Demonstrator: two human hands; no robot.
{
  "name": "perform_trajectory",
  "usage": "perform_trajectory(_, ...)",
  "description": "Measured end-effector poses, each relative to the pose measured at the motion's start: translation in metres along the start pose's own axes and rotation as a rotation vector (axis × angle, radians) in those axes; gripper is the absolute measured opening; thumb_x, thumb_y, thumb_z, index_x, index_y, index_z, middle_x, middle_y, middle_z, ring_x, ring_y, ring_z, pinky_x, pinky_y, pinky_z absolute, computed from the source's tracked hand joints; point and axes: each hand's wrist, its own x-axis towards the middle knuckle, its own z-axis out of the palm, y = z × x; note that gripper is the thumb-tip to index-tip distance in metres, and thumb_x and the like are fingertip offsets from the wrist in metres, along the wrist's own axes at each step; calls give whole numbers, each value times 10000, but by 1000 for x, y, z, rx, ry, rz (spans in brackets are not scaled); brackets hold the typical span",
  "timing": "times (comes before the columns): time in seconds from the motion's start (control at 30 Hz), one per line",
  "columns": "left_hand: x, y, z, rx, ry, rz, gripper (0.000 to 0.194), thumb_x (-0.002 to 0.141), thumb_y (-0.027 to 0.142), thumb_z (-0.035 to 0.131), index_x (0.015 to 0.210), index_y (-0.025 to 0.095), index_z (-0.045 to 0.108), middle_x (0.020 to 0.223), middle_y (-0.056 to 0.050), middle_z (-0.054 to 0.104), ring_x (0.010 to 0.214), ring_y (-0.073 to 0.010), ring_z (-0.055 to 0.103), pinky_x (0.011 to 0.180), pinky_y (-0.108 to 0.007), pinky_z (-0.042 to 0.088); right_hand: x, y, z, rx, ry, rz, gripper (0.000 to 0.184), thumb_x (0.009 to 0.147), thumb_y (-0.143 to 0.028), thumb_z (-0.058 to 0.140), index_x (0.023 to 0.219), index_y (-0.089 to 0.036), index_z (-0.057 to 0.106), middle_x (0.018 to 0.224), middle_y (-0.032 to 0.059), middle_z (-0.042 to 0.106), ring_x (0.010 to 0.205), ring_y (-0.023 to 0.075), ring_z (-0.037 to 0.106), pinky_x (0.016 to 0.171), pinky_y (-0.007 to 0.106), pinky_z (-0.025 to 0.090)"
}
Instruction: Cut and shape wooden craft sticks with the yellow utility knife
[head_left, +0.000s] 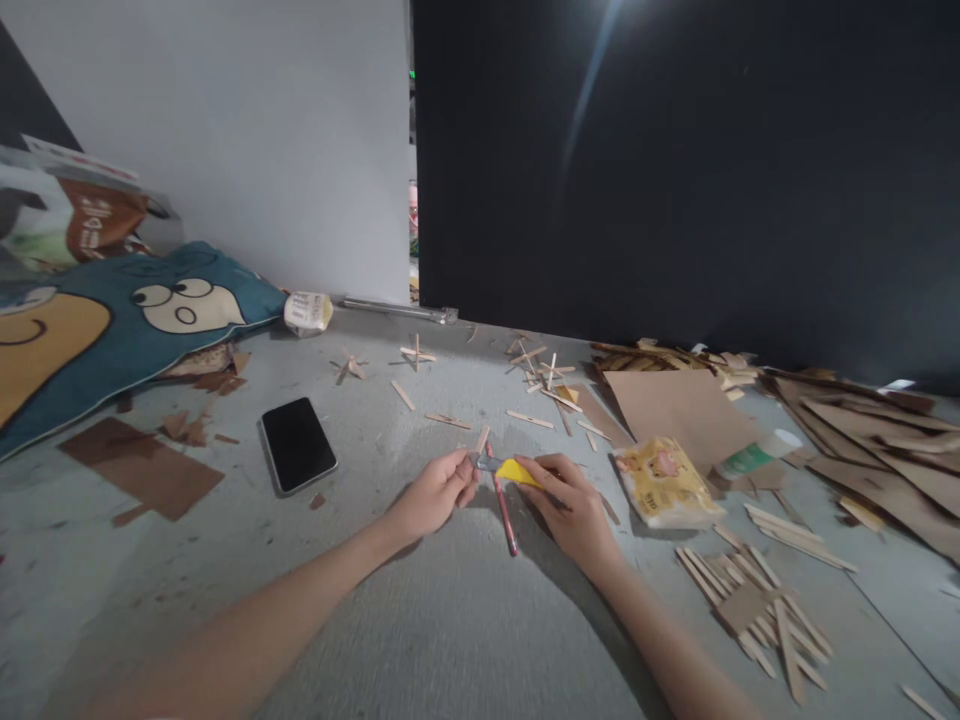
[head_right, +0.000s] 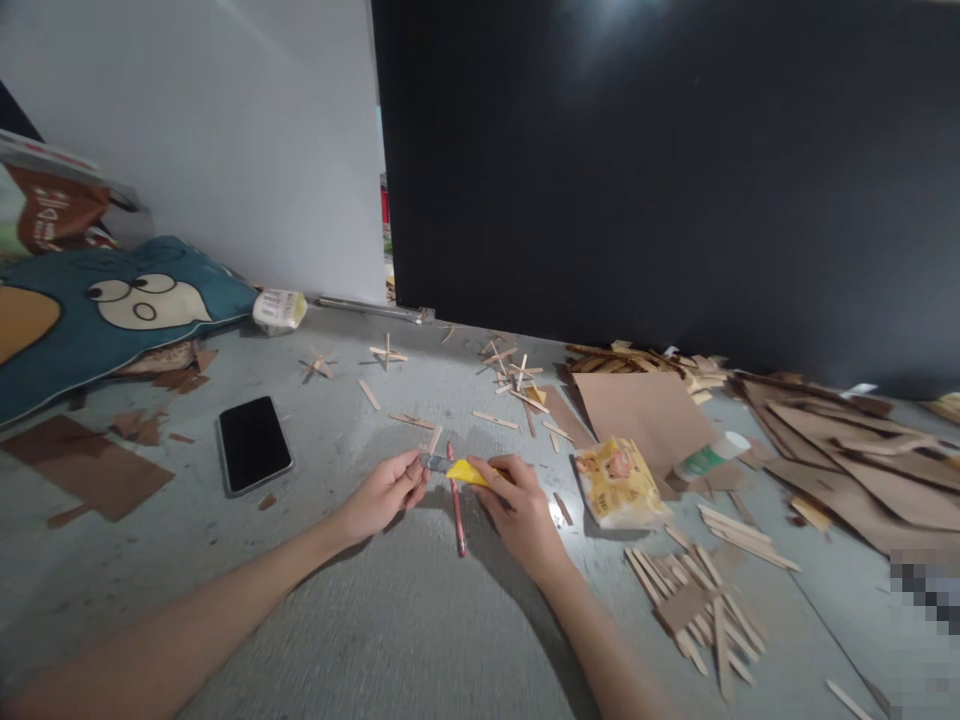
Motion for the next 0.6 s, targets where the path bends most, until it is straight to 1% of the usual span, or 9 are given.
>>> perform_trajectory(0.1, 0, 0, 0, 2, 8, -21, 555, 977, 752, 381, 854, 221, 490, 529, 83, 425, 486, -123, 342, 544, -265, 284, -1, 1, 1, -13, 6, 2, 306, 1047, -325, 567, 1296, -302, 743, 1029, 76, 698, 921, 213, 682, 839, 364, 562)
perform_trajectory(0.17, 0, -1, 1, 2, 14, -22, 543, 984, 735, 381, 845, 221, 488, 525, 80, 432, 486, -122, 353, 550, -263, 289, 0, 3, 0, -21, 34, 22, 297, 1041, -339, 577, 1279, -301, 751, 1035, 77, 703, 924, 218, 682, 849, 376, 555)
perform_trajectory(0.27, -1, -1, 1, 14, 4, -6, 535, 992, 718, 380, 823, 221, 488, 523, 75, 431, 485, -119, 362, 547, -261, 289, 1, 4, -3, -11, 120, 98, 295, 1036, -352, 586, 1269, -272, 749, 1054, 87, 711, 923, 222, 684, 834, 374, 547)
perform_trajectory(0.33, -1, -1, 2, 17, -3, 0, 536, 992, 720, 373, 825, 223, 484, 521, 75, 424, 480, -119, 356, 542, -263, 284, 3, 2, -5, 19, 129, 135, 315, 1046, -354, 566, 1295, -245, 726, 1059, 93, 712, 912, 219, 685, 802, 356, 546)
perform_trajectory(0.4, -1, 0, 2, 19, 0, 1, 536, 991, 726, 362, 835, 226, 478, 520, 78, 420, 478, -121, 349, 541, -263, 281, 4, -1, -8, 52, 82, 129, 334, 1065, -346, 523, 1326, -232, 697, 1070, 96, 710, 920, 217, 689, 795, 341, 545)
perform_trajectory(0.47, -1, 1, 2, 24, 3, 5, 532, 996, 721, 353, 839, 227, 476, 518, 80, 420, 477, -121, 342, 544, -262, 280, 4, -6, -11, 72, 12, 89, 340, 1080, -332, 481, 1337, -235, 681, 1067, 93, 710, 936, 218, 694, 809, 338, 540)
perform_trajectory(0.6, 0, 3, 3, 27, 5, 27, 527, 1007, 707, 344, 836, 225, 475, 525, 83, 415, 479, -116, 328, 545, -258, 281, 6, -15, -16, 61, -106, 18, 320, 1081, -320, 469, 1312, -250, 679, 1020, 75, 712, 915, 219, 694, 824, 347, 514)
